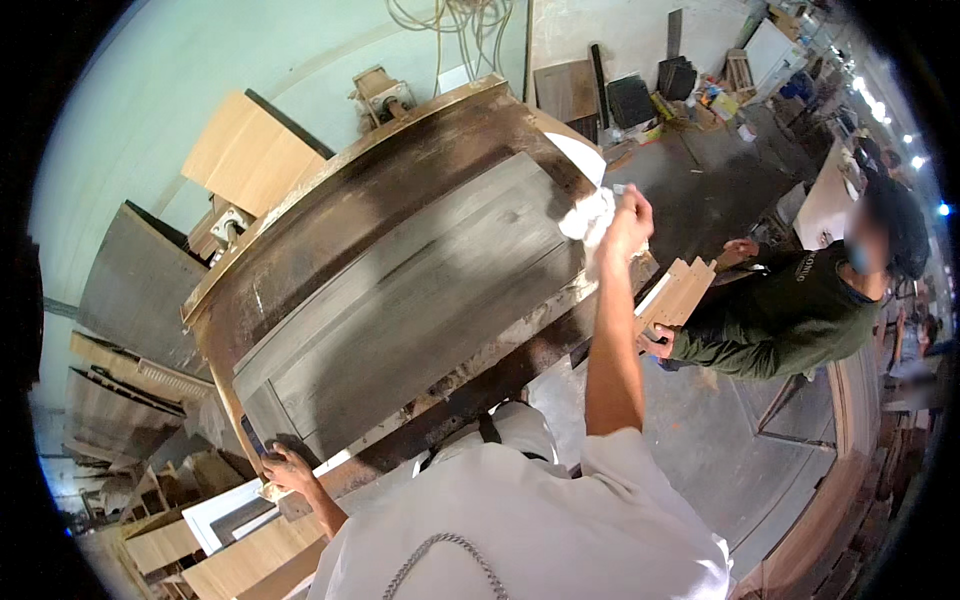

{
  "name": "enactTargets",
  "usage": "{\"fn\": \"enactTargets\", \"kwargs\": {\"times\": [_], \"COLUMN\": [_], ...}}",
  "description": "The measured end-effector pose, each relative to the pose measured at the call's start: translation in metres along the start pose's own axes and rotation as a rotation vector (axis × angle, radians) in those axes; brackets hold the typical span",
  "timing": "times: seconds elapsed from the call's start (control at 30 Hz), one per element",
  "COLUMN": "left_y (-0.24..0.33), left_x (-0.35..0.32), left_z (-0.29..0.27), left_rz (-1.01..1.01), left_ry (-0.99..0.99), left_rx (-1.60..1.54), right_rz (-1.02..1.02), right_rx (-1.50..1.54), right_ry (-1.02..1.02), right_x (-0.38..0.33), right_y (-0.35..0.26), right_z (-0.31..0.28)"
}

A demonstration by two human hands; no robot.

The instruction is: The person wipes a series of wooden panels with a white cloth, handling each one individually before placing it on a stack on the floor.

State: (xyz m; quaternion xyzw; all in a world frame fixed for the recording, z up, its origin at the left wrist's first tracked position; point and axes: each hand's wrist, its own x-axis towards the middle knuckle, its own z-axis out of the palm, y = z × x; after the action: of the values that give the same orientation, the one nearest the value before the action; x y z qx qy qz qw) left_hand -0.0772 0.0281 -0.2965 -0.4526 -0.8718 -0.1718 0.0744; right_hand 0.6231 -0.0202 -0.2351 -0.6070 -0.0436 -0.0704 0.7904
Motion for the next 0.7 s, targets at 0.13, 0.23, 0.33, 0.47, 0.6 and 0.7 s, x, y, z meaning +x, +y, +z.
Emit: {"fn": "enactTargets", "kwargs": {"times": [0.13, 0.23, 0.33, 0.47, 0.6, 0.7], "left_y": [0.038, 0.072, 0.087, 0.081, 0.088, 0.087], "left_x": [-0.019, -0.045, -0.075, -0.070, -0.070, -0.070], "left_z": [0.011, 0.010, -0.001, 0.003, -0.004, -0.004], "left_rz": [0.505, 0.775, 0.855, 0.839, 0.837, 0.838], "left_ry": [0.071, -0.077, -0.184, -0.223, -0.226, -0.205], "left_rx": [-0.175, -0.252, -0.084, -0.024, -0.056, -0.067], "right_rz": [-0.228, -0.526, -0.444, -0.203, 0.311, 0.554], "right_rx": [-0.622, -1.428, -1.421, -1.242, -0.379, -0.229], "right_ry": [-0.241, -0.734, -0.682, -0.995, -0.717, -0.259], "right_x": [-0.036, -0.063, -0.080, -0.103, -0.132, -0.142], "right_y": [-0.021, 0.051, 0.069, 0.004, -0.042, -0.058], "right_z": [0.068, 0.075, 0.077, 0.060, -0.031, -0.142]}}
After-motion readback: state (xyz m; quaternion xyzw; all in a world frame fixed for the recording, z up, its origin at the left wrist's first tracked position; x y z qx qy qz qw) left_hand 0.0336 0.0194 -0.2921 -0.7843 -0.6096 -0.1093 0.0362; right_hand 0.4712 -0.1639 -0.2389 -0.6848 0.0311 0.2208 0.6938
